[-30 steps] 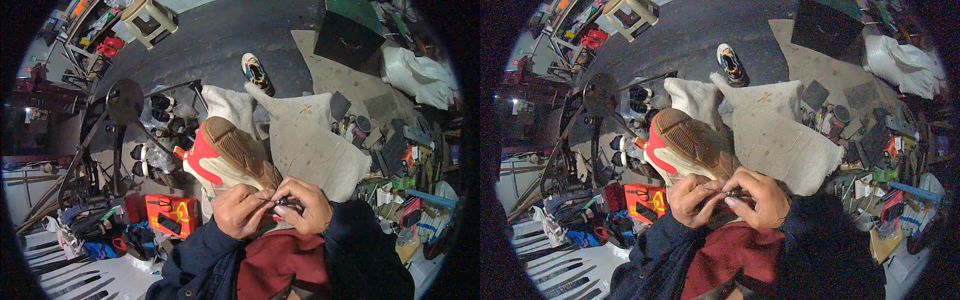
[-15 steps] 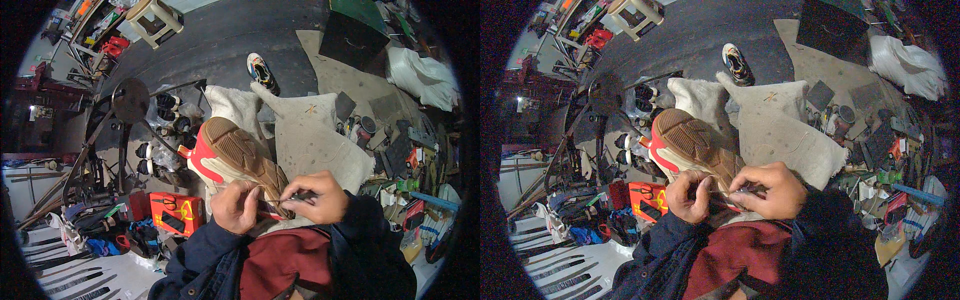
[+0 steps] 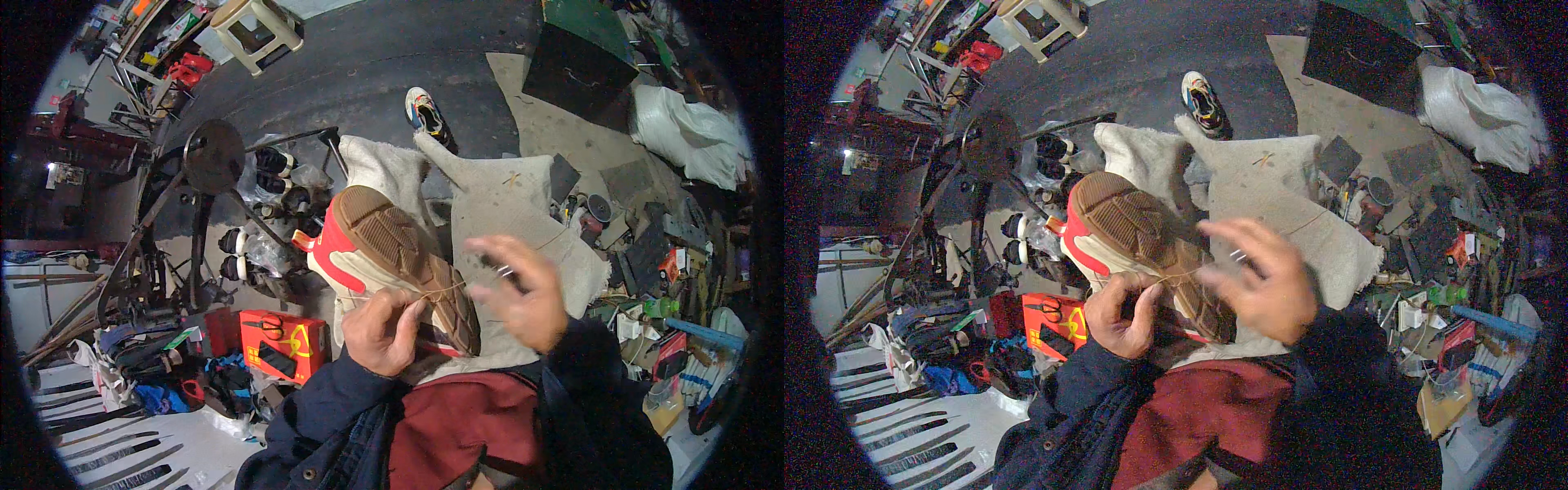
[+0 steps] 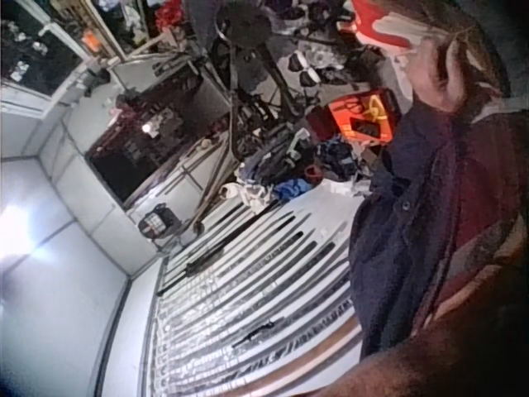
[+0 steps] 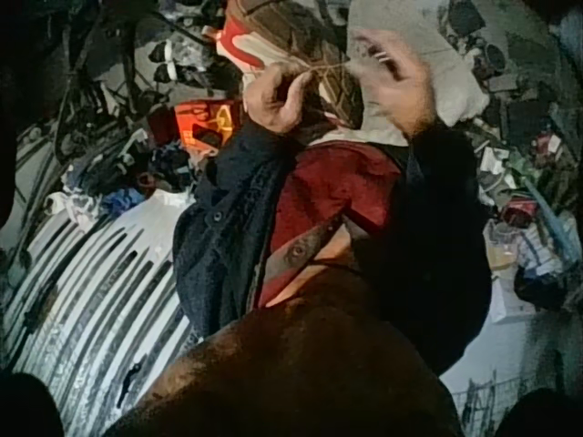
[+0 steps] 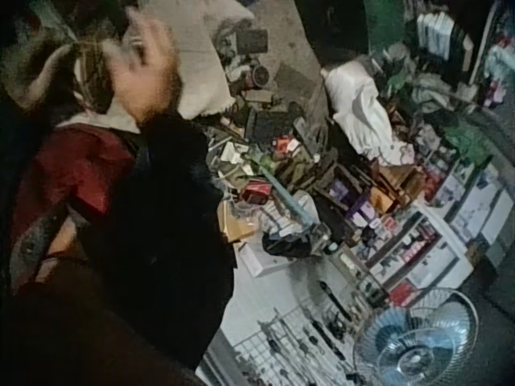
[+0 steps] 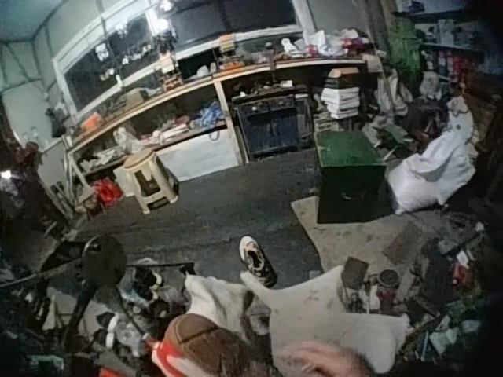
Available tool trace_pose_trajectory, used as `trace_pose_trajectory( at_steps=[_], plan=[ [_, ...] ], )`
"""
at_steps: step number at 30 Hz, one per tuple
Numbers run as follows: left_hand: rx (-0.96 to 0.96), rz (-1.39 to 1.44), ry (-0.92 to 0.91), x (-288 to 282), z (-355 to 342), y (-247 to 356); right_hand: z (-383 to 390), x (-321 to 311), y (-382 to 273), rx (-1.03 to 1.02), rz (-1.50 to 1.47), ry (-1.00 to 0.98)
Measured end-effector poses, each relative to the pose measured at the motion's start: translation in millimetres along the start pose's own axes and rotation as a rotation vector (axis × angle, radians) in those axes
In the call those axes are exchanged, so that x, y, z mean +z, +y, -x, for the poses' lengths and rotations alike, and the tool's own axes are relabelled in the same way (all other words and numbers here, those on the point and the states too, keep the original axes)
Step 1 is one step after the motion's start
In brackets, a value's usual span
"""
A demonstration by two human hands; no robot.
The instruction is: The person stitches the sole of a red and white sneaker using a needle and thread. They repeatedly insert the needle through the sole, pull the thread, and reposition the shoe to continue sewing along the edge.
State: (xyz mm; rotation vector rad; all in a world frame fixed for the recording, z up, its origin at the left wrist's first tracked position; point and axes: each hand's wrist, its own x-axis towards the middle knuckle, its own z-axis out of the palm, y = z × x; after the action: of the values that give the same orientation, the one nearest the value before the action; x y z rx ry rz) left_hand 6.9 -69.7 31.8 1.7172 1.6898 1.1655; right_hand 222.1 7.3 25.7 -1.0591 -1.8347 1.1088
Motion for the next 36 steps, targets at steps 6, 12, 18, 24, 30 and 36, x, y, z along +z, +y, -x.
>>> trace_pose_trajectory(
  at_steps=[6, 12, 18, 24, 30, 36],
  plan=[
    [-0.008, 0.071, -0.006, -3.9, 3.5, -2.9, 0.1, -7.1, -2.5, 0.244, -0.122, -0.403],
    [-0.013, 0.079, 0.009, -3.1, 4.6, -11.3, -10.7, 0.3, -8.8, 0.316, -1.041, -0.268],
    [-0.12, 0.208, 0.002, -6.4, 7.8, -9.5, -14.7, 22.9, -6.5, 0.299, -0.225, -0.348],
    [-0.314, 0.606, 0.147, -31.5, 8.3, -18.3, 2.9, 40.0, -4.7, 0.212, -0.046, -0.311],
    [-0.194, 0.756, 0.38, -127.8, -23.9, -81.7, 2.4, 43.3, -2.9, 0.157, -0.04, -0.305],
    [-0.391, 0.953, 0.388, -182.1, -33.7, -161.4, 2.7, 44.2, 2.5, 0.212, -0.093, -0.401]
  ],
)
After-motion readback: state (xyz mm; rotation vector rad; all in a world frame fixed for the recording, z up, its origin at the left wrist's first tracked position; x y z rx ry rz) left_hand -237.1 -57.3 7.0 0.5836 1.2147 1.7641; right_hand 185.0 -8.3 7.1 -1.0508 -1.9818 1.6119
